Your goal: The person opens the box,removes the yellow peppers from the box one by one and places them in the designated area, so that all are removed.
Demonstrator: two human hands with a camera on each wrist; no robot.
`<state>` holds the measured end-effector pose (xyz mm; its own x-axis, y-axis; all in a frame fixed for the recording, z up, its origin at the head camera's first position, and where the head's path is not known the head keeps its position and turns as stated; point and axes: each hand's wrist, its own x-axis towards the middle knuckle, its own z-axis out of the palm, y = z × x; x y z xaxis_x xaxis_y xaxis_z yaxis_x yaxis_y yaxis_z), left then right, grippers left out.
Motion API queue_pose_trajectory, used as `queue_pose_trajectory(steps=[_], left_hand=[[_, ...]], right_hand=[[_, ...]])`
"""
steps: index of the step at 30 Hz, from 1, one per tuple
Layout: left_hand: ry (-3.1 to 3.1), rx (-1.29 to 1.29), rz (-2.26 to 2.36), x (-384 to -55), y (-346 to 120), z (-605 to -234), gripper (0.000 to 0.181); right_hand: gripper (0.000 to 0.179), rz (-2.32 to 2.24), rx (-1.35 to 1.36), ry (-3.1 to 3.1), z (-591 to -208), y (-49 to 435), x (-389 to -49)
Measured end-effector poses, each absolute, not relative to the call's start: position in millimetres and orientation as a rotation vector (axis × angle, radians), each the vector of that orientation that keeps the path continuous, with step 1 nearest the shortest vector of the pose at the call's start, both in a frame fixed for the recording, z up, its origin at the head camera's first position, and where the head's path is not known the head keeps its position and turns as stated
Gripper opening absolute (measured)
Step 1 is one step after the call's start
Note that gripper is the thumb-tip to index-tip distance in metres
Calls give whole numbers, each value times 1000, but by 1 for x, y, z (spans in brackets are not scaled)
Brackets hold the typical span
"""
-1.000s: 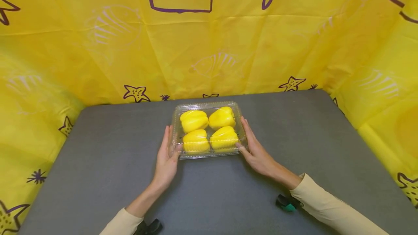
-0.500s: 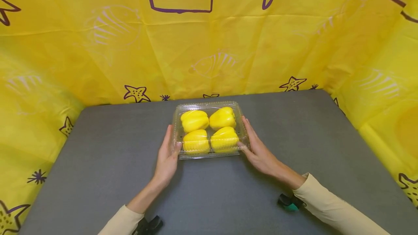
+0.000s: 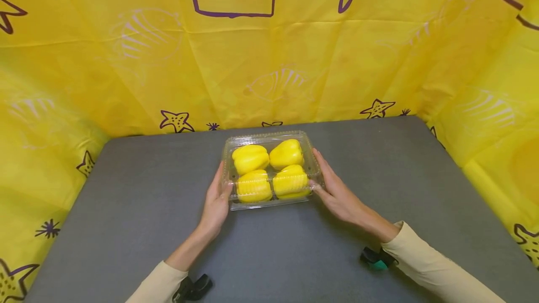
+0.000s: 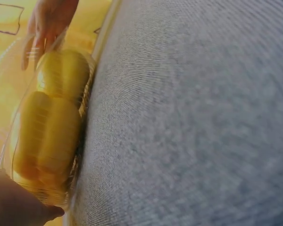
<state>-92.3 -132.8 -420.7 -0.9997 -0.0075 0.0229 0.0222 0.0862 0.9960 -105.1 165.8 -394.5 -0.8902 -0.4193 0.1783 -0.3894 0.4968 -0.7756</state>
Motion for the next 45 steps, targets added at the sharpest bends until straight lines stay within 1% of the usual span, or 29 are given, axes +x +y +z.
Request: queue_pose_trajectory(steps=[10,19,25,37,45], left_hand=[[-2296,-7,-2099,-97,-135,-419,58],[-2266,-74,-2128,-103,-131,-421,55],[-2270,-38,-2135,-105,-131,-421,54],[-2368,62,-2042,-104,-131,-421,53],[-2331,28,-2088,-106,-131,-421,52]], right_hand=[[73,-1336,-768,2733,-387,164,-106],[73,-1362,-740,2735,-382,165,-103],[70,-1390,-767,2741,-378,164,-104],[58,-1423,-825,2913,-362,162,-115],[55,-1509,-907,2904,-351,165,-125]])
